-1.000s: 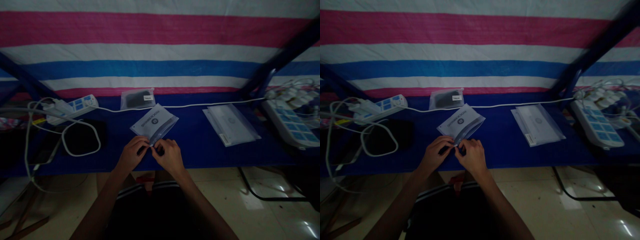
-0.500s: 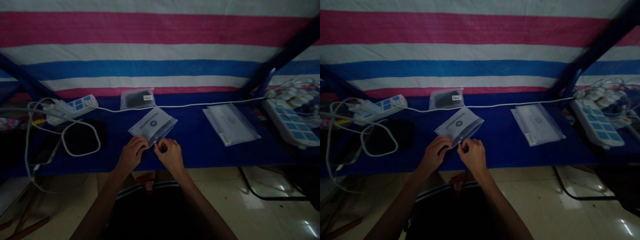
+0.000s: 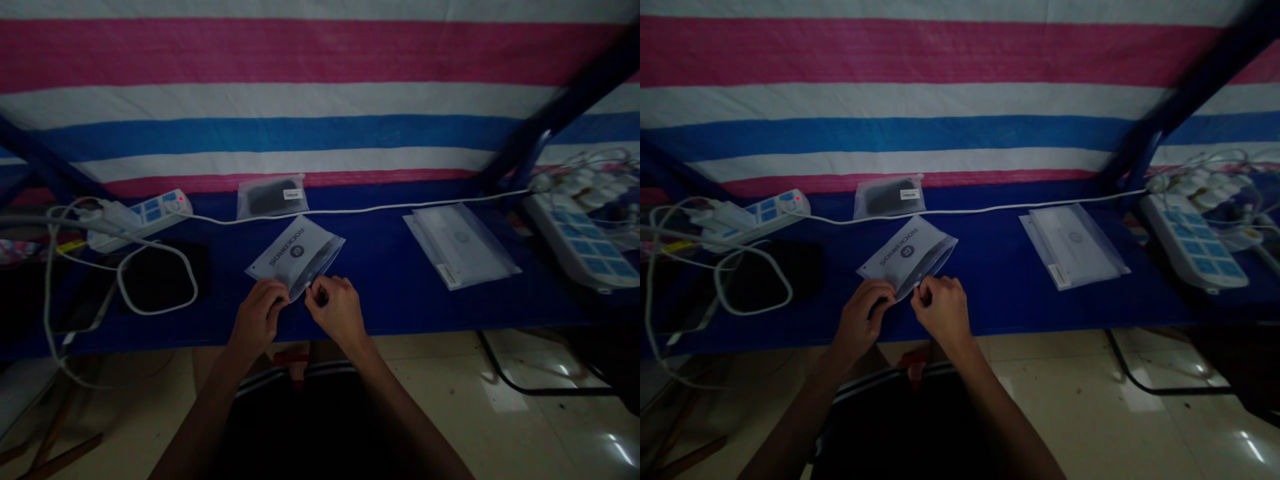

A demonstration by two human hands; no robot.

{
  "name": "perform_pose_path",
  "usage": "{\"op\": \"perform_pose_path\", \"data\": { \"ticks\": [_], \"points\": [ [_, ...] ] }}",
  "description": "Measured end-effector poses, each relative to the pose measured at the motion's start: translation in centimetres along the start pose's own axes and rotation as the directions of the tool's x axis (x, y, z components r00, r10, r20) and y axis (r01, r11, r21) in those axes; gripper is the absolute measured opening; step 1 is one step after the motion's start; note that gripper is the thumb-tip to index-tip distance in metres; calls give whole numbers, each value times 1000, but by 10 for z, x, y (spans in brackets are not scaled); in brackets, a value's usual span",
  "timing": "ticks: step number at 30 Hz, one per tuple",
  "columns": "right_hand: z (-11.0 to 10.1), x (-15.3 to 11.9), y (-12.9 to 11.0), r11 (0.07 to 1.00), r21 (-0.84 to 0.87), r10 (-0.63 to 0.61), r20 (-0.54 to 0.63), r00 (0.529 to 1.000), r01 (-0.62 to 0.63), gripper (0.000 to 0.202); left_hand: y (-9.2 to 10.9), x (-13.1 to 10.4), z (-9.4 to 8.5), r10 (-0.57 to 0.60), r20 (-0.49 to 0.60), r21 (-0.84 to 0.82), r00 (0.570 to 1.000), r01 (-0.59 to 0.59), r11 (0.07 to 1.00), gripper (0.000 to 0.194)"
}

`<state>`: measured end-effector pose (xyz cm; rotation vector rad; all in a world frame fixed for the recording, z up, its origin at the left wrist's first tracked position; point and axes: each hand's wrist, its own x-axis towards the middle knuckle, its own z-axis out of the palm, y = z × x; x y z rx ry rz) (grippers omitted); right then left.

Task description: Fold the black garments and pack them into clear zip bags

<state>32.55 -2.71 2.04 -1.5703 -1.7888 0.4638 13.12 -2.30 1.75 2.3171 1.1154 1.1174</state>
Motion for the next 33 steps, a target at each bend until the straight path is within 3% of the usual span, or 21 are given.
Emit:
{"op": "perform_pose_path", "data": {
  "ticks": [7, 18, 27, 33],
  "points": [
    [-1, 2, 0, 999, -31, 11, 31, 999, -10, 12, 5, 7, 4, 0, 34, 153, 999, -6, 988, 19],
    [-2, 1, -1, 1000, -31, 0, 35, 999, 1, 17, 0, 1, 4, 78, -29, 305, 997, -65, 950, 18],
    [1, 0, 0, 1000, -20, 2, 4, 1000, -2, 21, 2, 3, 2, 55, 40, 268, 998, -64, 961, 19],
    [1, 1, 0, 1000, -3, 12, -15, 1000, -12, 24, -4, 1, 3, 90, 10, 136, 996, -90, 987, 19]
  ]
}}
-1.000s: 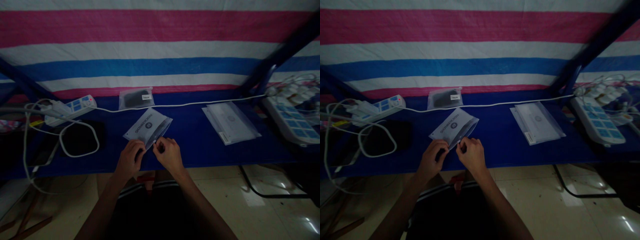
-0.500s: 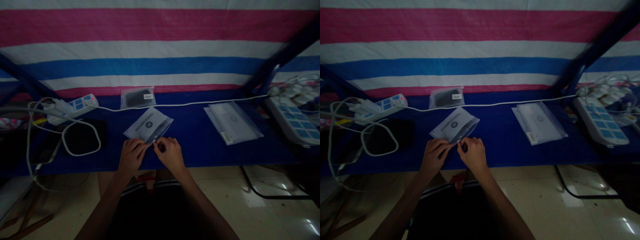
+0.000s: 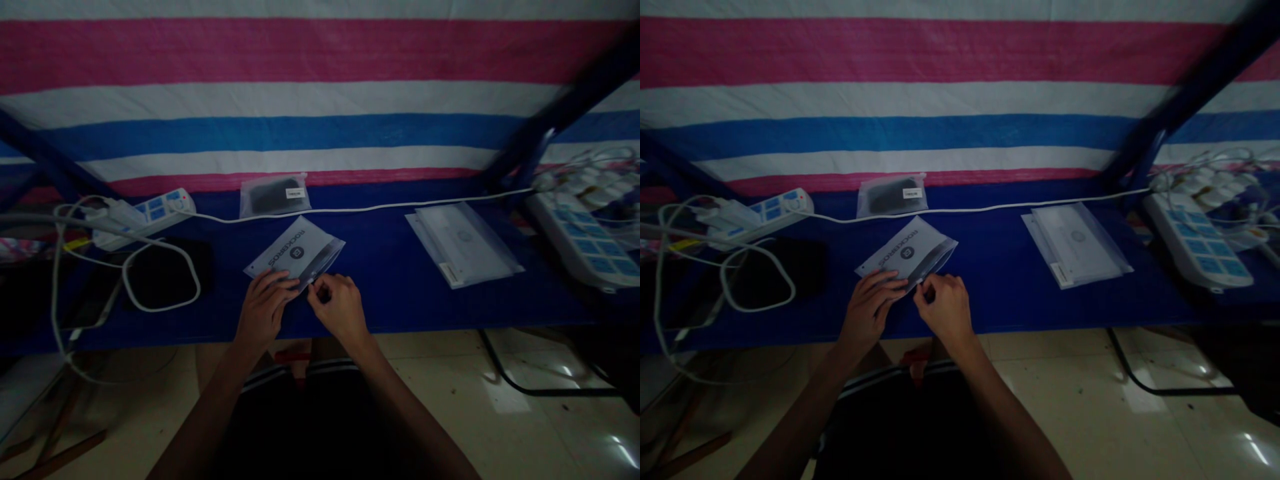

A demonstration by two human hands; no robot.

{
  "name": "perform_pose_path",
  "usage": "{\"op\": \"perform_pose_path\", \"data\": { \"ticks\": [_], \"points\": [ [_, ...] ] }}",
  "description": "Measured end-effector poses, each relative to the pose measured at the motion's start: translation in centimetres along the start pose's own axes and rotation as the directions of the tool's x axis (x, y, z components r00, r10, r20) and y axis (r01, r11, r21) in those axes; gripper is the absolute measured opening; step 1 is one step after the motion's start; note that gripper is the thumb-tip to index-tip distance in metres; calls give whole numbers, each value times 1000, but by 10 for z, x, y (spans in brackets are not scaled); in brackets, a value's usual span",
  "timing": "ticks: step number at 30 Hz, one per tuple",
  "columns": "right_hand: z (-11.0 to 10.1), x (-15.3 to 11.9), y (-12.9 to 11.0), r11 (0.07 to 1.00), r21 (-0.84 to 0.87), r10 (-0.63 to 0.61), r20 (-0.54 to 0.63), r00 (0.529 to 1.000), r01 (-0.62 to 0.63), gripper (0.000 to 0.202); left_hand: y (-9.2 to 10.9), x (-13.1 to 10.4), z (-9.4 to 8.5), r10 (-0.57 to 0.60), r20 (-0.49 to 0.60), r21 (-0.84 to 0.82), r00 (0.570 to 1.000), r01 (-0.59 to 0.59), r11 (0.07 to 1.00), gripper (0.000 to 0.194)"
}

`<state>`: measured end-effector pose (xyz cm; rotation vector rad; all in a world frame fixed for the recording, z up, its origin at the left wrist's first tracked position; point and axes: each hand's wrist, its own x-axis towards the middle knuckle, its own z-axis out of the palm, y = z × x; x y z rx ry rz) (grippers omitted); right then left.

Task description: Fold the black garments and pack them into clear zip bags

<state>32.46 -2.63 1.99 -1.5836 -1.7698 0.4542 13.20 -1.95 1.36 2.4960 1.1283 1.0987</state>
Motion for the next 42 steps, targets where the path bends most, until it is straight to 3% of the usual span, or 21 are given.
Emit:
{"op": "perform_pose_path", "data": {
  "ticks": [11, 17, 27, 35, 42],
  "points": [
    [-3, 2, 2, 985, 164, 61, -42, 997, -53, 23, 6, -4, -1, -12, -100, -151, 995, -3, 989, 20],
    [-4, 2, 2, 982, 173, 92, -67, 994, -79, 24, 12, -7, -7, -103, -101, -246, 990, 76, 966, 17],
    [-9, 4, 4, 961, 251, 146, -113, 983, -114, 26, 15, -17, -12, -160, -105, -298, 981, 122, 947, 17],
    [-11, 0, 0, 980, 196, 21, 8, 1000, -23, 3, 16, -25, -7, -205, -181, -266, 962, 152, 952, 17],
    [-11, -1, 2, 990, 134, -43, 66, 997, 34, 14, 16, -27, -6, -224, -189, -269, 956, 169, 948, 16]
  ]
}}
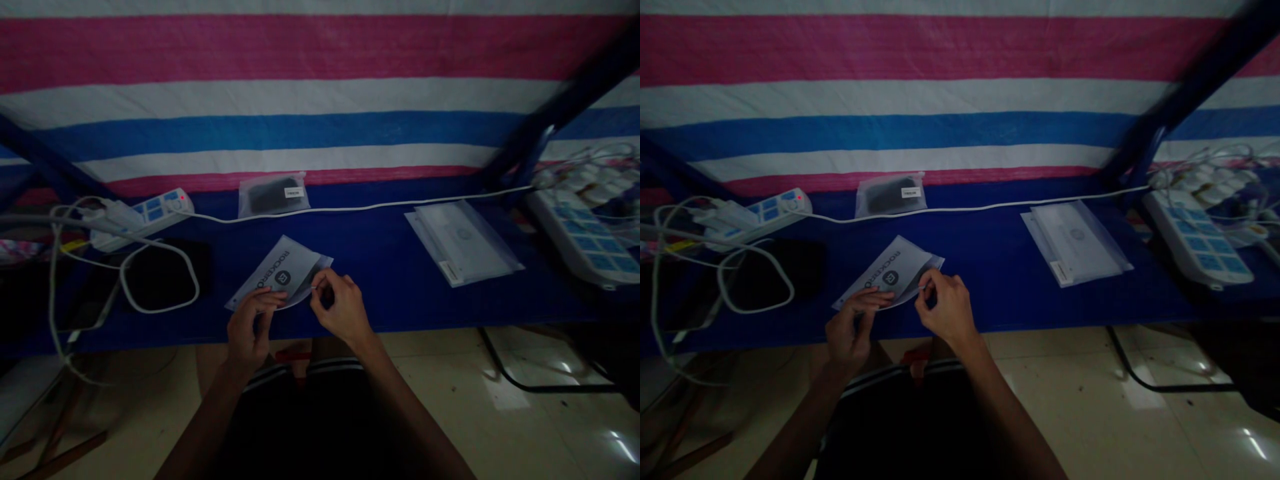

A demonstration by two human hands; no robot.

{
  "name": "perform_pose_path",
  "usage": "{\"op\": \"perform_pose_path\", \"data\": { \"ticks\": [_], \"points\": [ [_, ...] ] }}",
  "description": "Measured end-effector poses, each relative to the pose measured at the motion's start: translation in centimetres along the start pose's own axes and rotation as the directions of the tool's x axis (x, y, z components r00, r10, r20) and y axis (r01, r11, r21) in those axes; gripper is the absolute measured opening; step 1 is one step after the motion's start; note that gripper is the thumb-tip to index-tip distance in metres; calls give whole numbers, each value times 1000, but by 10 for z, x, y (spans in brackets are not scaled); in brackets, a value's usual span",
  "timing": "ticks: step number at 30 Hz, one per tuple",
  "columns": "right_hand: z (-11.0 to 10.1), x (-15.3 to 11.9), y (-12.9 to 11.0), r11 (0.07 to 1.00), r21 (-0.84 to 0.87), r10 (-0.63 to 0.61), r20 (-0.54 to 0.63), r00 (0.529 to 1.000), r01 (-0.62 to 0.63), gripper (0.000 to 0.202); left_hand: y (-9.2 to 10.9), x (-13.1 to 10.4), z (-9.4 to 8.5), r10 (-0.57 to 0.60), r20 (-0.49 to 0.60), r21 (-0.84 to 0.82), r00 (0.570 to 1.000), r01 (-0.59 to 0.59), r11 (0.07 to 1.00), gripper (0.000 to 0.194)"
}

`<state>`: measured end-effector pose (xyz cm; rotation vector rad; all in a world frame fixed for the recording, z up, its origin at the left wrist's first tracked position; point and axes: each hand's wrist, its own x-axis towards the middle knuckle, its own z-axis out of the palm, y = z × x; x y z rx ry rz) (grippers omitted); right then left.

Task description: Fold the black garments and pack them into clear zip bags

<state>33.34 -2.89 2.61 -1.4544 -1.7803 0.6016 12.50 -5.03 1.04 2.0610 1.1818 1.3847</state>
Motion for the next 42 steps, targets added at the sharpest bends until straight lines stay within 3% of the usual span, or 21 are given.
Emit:
{"op": "perform_pose_path", "data": {
  "ticks": [13, 24, 42],
  "points": [
    [5, 1, 3, 994, 85, 76, -67, 995, -71, 7, -3, -1, -2, -21, 24, -49, 999, 22, 999, 16],
    [7, 2, 5, 991, 82, 121, -141, 983, -110, 19, -2, -3, -4, -26, 15, -140, 1000, 28, 990, 16],
    [5, 3, 6, 980, 144, 162, -188, 969, -136, 24, 16, -15, -21, -134, 113, -185, 984, 153, 971, 17]
  ]
}}
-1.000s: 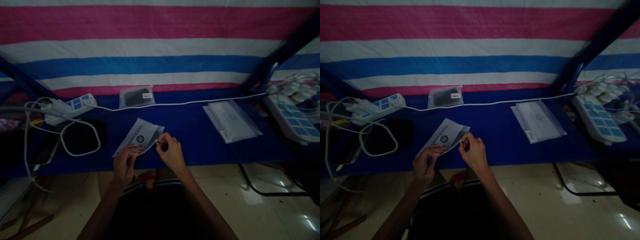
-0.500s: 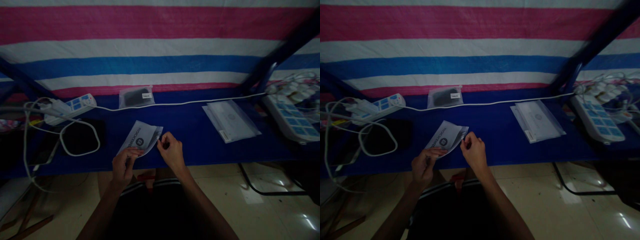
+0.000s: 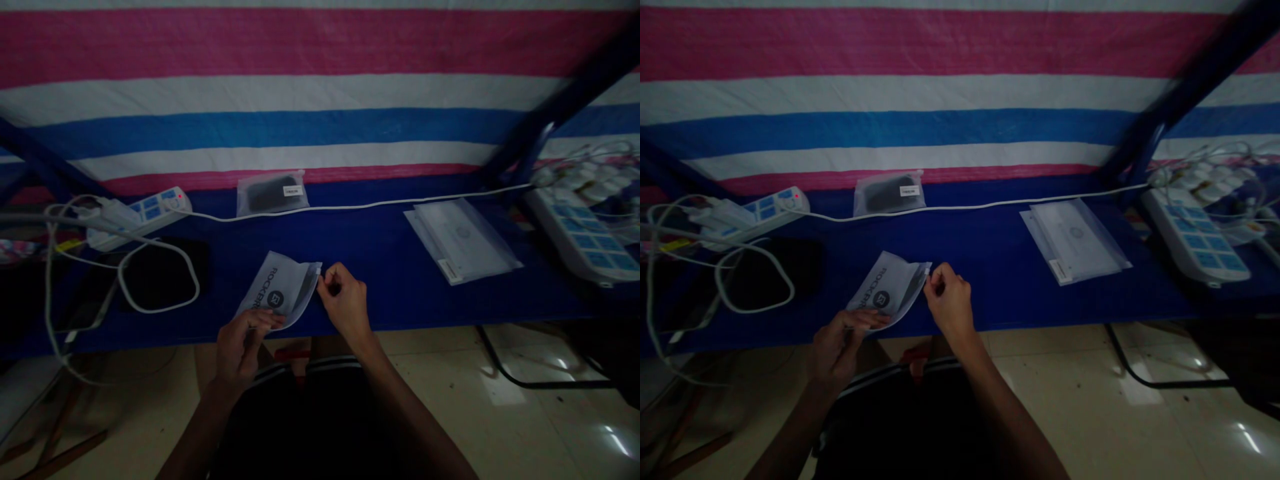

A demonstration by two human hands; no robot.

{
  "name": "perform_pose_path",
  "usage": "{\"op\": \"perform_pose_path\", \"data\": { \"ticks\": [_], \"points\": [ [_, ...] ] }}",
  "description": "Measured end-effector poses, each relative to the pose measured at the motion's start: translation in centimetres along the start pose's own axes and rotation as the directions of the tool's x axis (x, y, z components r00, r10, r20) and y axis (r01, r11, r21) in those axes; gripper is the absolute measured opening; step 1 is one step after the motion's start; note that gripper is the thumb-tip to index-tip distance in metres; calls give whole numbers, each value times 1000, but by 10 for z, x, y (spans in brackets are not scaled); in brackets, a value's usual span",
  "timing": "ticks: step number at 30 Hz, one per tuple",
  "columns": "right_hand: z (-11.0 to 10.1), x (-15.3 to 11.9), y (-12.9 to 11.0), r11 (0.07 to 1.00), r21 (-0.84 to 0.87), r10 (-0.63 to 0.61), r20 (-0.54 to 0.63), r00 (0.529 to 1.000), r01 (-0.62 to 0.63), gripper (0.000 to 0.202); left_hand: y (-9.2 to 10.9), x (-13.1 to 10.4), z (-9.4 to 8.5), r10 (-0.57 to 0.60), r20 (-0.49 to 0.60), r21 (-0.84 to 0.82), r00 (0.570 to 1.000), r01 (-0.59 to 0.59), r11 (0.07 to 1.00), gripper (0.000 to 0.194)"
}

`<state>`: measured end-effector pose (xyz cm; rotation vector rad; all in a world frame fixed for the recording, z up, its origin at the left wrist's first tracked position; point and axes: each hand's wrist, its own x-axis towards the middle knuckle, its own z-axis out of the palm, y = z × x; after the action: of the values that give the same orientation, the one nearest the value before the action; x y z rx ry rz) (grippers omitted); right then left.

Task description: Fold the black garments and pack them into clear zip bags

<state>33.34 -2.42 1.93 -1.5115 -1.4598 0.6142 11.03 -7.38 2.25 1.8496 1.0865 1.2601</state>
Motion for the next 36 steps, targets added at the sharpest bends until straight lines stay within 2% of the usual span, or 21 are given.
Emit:
{"op": "perform_pose_path", "data": {
  "ticks": [6, 9, 11, 14, 17, 19, 21, 24, 27, 29, 31, 36],
  "points": [
    [0, 1, -2, 1000, -5, -4, 5, 1000, 4, 25, 0, -13, -9, -96, 15, -18, 995, 96, 995, 16],
    [-1, 1, -1, 999, 44, -22, 29, 999, 20, 19, 8, -10, -13, -167, -77, -109, 983, 158, 981, 14],
    [-5, 1, 1, 991, 129, -40, 6, 999, 39, 8, 18, -1, -17, -221, -188, -240, 957, 173, 955, 13],
    [-11, 2, 6, 966, 245, -83, -31, 996, 88, 31, 34, 22, -21, -288, -331, -355, 899, 165, 920, 21],
    [-15, 2, 9, 952, 273, -149, 29, 988, 135, 38, 40, 47, -20, -362, -419, -348, 832, 221, 911, 26],
    [-15, 1, 9, 958, 250, -165, 65, 984, 144, 35, 35, 59, -16, -400, -425, -362, 812, 253, 897, 28],
    [-14, 1, 8, 968, 223, -138, 107, 985, 112, 29, 26, 67, -12, -402, -426, -346, 810, 265, 900, 28],
    [-13, 0, 6, 977, 209, -68, 154, 986, 35, 26, 11, 72, -9, -374, -448, -206, 812, 313, 927, 28],
    [-13, -1, 5, 972, 230, 3, 143, 990, -37, 28, -2, 74, -9, -282, -470, -11, 836, 314, 949, 30],
    [-14, -1, 5, 965, 245, 60, 128, 990, -90, 30, -11, 75, -7, -231, -457, 63, 859, 291, 955, 29],
    [-15, -1, 5, 955, 263, 111, 112, 987, -137, 31, -19, 75, -4, -246, -430, 74, 869, 306, 949, 27],
    [-16, 0, 8, 915, 349, 178, 101, 979, -202, 34, -35, 79, 7, -288, -424, 25, 859, 329, 944, 25]
  ]
}}
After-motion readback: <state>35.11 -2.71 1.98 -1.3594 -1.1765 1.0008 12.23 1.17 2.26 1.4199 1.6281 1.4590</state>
